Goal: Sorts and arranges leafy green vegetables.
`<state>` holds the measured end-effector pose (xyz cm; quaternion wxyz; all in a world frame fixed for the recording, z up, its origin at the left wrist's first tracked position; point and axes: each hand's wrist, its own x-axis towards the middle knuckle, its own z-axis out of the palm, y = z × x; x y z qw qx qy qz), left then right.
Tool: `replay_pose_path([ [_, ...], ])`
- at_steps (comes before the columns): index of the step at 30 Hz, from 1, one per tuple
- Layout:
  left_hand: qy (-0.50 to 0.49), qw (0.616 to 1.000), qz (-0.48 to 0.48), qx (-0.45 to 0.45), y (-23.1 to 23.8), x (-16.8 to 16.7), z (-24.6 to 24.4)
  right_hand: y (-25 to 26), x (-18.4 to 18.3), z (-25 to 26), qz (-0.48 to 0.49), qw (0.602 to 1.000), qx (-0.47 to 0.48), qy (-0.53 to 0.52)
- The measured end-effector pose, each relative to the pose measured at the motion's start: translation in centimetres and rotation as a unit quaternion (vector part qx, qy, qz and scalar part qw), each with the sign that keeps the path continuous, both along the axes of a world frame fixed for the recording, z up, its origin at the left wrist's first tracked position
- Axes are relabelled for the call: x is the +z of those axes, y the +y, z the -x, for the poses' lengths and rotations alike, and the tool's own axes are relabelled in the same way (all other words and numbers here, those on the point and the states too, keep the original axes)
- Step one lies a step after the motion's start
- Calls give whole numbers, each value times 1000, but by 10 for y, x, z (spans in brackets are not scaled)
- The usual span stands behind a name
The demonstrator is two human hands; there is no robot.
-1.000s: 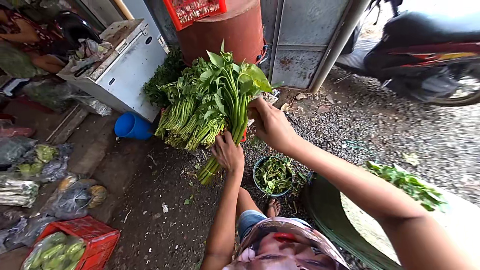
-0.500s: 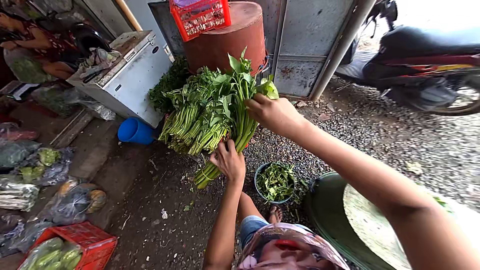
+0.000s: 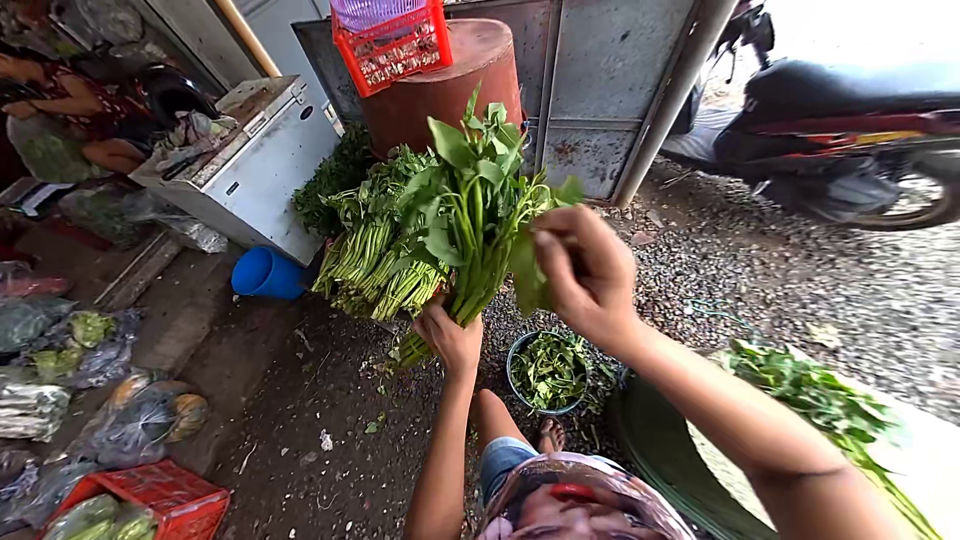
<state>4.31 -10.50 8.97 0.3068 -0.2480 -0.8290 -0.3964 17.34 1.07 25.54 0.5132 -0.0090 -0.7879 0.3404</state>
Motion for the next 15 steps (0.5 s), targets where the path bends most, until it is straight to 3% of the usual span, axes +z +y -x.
replay_pose_path([
  [2,-56,997,-16,-45,-2,-9,2,-1,-7,-28,22,995,2,94],
  [4,-108,991,-25,-77,-3,-19,5,4,-22,-47,48,992,-54,104],
  [8,-189,980,-4,-55,5,-32,-1,10,-57,-43,11,996,-44,-75],
  [12,-153,987,55,-20,16,-28,-13,-1,-55,4,-114,982,-7,-151],
  [15,-99,991,87,-4,18,-29,-18,1,-44,41,-140,963,-67,-221],
])
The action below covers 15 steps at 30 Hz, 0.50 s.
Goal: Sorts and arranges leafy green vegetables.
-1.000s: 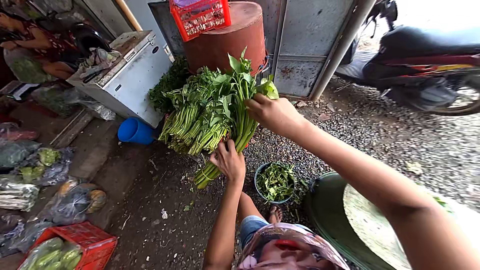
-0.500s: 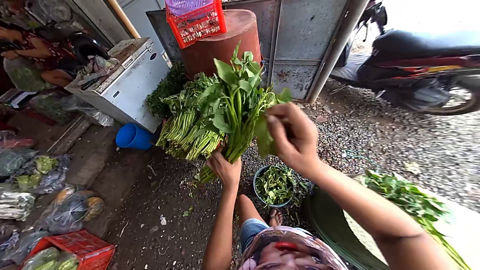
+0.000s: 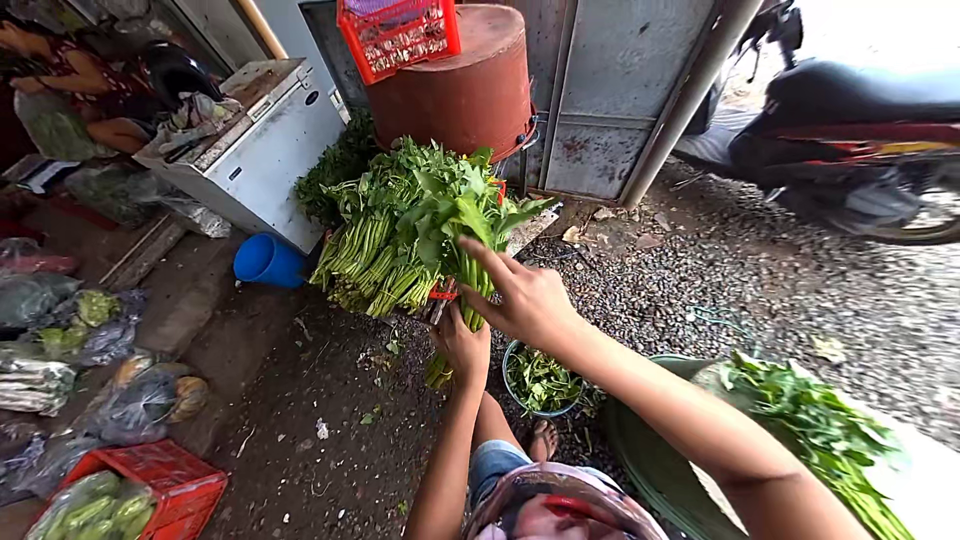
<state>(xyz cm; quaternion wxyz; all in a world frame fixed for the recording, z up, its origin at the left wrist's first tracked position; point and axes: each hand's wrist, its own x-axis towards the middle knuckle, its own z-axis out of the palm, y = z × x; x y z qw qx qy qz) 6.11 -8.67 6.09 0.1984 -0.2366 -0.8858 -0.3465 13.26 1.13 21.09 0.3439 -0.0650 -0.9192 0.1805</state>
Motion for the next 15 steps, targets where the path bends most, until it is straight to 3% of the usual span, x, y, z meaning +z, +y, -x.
replay_pose_path([
  [2,35,999,9,5,-3,-2,-1,14,13,19,-1,996,-74,-50],
  [4,49,999,8,1,-9,-2,0,36,24,29,-2,994,-105,-34],
  [6,62,998,12,-3,-17,-2,5,61,33,33,8,994,-103,32],
  [10,51,998,24,5,-25,1,9,99,45,24,131,985,-49,106],
  [13,13,1000,13,2,-30,3,15,104,38,-5,163,973,-74,147],
  [15,-62,998,-14,-18,-36,6,20,98,8,-33,174,970,-116,126],
])
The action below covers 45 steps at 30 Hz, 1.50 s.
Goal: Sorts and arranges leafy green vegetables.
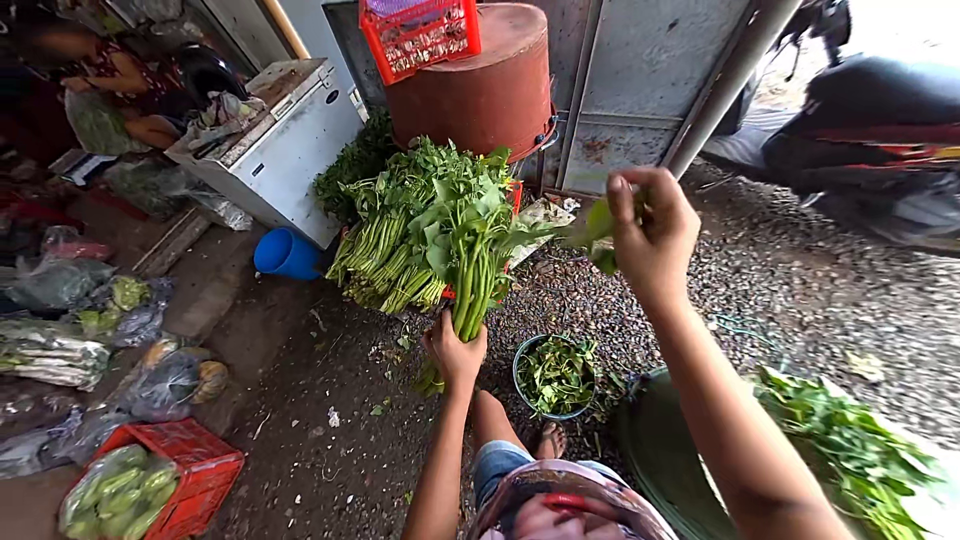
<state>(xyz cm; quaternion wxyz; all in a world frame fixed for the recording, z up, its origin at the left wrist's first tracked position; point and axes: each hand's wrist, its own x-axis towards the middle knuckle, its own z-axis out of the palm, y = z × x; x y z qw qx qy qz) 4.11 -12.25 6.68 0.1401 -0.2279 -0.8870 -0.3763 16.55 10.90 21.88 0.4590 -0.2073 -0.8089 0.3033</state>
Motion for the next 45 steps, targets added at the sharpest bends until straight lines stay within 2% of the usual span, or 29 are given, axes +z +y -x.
replay_pose_path([
  [2,-103,993,-48,-34,-7,-3,7,-3,-60,-18,47,996,-22,-68],
  [4,-175,978,-92,-59,-7,-8,7,-5,-143,-30,118,967,-27,-222],
  [6,-195,972,-109,-69,-2,-13,1,-3,-226,-41,196,888,21,-416],
  [7,-190,973,-108,-72,2,-15,-2,-3,-256,-45,223,841,60,-490],
  [8,-179,976,-103,-72,6,-18,-6,-7,-270,-46,229,805,91,-541],
  [9,-163,979,-96,-72,9,-19,-8,-15,-263,-44,209,801,106,-551],
  [10,-142,984,-87,-70,14,-20,-8,-24,-237,-39,162,830,111,-522],
  [12,-91,993,-47,-52,17,-23,-14,-46,-167,-29,2,927,100,-360],
  [13,-58,997,-29,-43,18,-23,-15,-52,-132,-19,-104,958,96,-248],
  [14,-22,999,-10,-34,20,-23,-16,-54,-97,-8,-190,960,112,-174],
  [15,16,1000,7,-25,21,-22,-17,-53,-66,1,-261,943,142,-153],
  [17,84,996,30,-8,22,-18,-19,-50,-20,19,-361,894,181,-194],
  [19,130,991,40,9,19,-14,-19,-43,-1,35,-411,862,186,-231],
  [24,161,985,35,59,8,-19,-11,-44,4,28,-507,817,186,-203],
  [26,168,983,25,64,7,-20,-9,-53,-7,28,-503,821,170,-208],
  [28,161,985,13,53,7,-19,-9,-63,-16,30,-459,844,157,-230],
  [30,119,992,14,42,7,-15,-11,-71,-19,31,-438,858,143,-225],
  [32,74,996,29,40,11,-8,-13,-76,-15,29,-469,854,141,-176],
  [35,-15,998,36,45,18,2,-13,-89,-9,22,-530,828,150,-107],
  [37,-123,992,28,33,19,8,-9,-96,-8,18,-553,809,168,-105],
  [39,-185,982,22,22,19,12,-4,-99,-14,15,-577,791,172,-109],
  [42,-204,979,9,27,21,9,0,-97,-25,14,-581,790,155,-122],
  [45,-196,980,21,-5,21,2,-3,-73,-19,17,-507,824,172,-187],
])
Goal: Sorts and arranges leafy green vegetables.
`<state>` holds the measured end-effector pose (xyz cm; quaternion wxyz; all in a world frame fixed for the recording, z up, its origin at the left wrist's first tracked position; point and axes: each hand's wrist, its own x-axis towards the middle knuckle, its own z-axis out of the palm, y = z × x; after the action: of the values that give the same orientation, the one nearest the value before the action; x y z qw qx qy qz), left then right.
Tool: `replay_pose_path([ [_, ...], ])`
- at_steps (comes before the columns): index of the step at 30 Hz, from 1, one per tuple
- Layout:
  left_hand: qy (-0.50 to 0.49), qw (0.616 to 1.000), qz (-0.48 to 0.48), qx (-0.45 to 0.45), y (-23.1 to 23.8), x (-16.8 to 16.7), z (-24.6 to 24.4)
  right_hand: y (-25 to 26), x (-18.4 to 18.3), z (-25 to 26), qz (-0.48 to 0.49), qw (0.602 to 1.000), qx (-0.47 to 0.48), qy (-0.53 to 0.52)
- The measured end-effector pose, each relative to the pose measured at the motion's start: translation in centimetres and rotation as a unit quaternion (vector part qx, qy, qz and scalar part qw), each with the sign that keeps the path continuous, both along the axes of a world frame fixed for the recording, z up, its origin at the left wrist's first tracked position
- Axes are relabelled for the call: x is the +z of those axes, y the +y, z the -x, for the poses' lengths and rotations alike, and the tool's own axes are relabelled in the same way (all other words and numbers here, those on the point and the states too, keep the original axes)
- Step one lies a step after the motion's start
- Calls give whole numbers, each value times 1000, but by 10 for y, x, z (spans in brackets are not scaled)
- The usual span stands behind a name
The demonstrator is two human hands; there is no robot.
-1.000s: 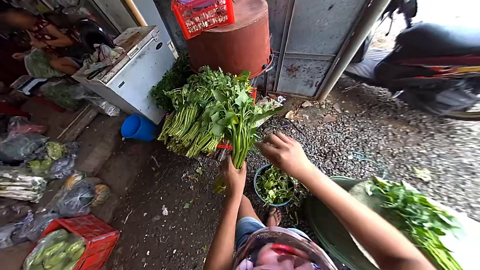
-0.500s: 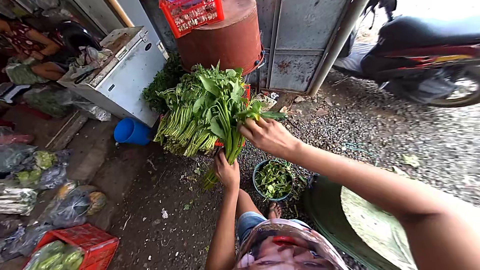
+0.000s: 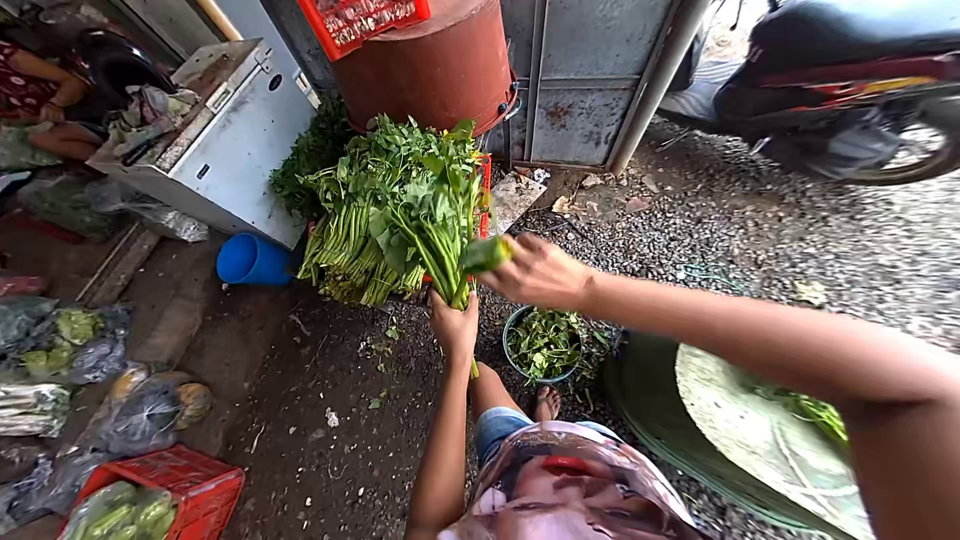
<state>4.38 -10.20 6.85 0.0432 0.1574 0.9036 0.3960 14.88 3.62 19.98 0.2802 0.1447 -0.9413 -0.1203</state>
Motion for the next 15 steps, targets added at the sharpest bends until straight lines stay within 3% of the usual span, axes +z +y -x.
replay_pose_path([
  [7,-90,974,-15,-209,-8,20,-21,78,28,33,62,992,-56,-92],
  [11,-180,930,73,-311,-6,29,-22,102,12,44,148,972,-139,-119],
  [15,-277,893,30,-353,2,35,-14,124,-7,44,194,955,-183,-130],
])
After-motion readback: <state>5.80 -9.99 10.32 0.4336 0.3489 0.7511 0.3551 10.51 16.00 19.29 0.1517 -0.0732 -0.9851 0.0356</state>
